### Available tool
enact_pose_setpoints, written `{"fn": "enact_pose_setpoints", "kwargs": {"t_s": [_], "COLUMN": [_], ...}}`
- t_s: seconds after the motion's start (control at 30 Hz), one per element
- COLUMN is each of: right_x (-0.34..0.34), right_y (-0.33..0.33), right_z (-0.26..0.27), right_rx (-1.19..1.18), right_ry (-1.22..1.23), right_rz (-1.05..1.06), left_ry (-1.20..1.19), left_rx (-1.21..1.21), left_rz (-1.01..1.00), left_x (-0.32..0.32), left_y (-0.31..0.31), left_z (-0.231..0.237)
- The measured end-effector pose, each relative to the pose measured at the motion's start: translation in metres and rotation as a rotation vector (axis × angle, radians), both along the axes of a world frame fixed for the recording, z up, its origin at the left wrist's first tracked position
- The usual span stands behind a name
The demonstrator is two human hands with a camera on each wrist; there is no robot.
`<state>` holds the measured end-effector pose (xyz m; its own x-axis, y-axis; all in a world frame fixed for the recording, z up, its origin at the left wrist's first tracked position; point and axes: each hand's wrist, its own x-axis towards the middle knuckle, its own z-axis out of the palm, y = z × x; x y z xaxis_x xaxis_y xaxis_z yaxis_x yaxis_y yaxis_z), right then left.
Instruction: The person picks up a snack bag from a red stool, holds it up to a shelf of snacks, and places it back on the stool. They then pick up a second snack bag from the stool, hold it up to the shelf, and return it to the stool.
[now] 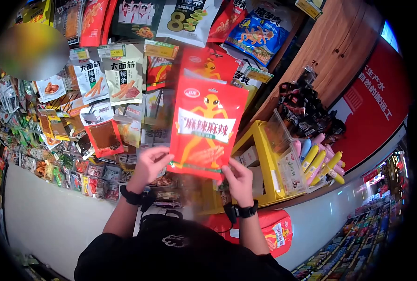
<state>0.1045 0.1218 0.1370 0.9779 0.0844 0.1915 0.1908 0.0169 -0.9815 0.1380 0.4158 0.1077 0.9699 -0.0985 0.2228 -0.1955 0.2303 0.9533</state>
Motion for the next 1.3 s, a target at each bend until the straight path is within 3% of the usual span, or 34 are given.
{"fn": "enact_pose_setpoints", "kwargs": {"t_s": [0.3, 0.73, 0.83, 1.0, 1.1, 1.2, 1.3], "right_x": [0.068, 0.108, 0.113, 0.08, 0.049, 0.004, -0.033], "right_y": [0.02, 0.042, 0.036, 0.018, -0.006, -0.014, -0.031], "right_z": [0.022, 0.025, 0.005, -0.023, -0.057, -0.058, -0.093], "right_rx": [0.102, 0.179, 0.019, -0.082, -0.046, -0.043, -0.006], "right_ry": [-0.093, -0.047, -0.077, -0.009, 0.088, 0.23, 0.213], "right_rz": [-0.141, -0.17, -0.202, -0.248, -0.165, -0.131, -0.239], "left_ry": [-0.092, -0.036, -0.096, -0.236, -0.168, -0.063, -0.021], "left_rx": [-0.029, -0.055, -0.042, 0.069, 0.037, 0.03, 0.079], "left_rz": [0.005, -0.029, 0.025, 0.189, 0.1, -0.004, -0.075], "left_x": [0.081, 0.121, 0.128, 0.13, 0.127, 0.12, 0.112], "left_y": [-0.007, 0.006, 0.005, 0.009, 0.011, 0.009, -0.002], "left_z": [0.011, 0.01, 0.005, 0.003, -0.005, -0.012, -0.014]}}
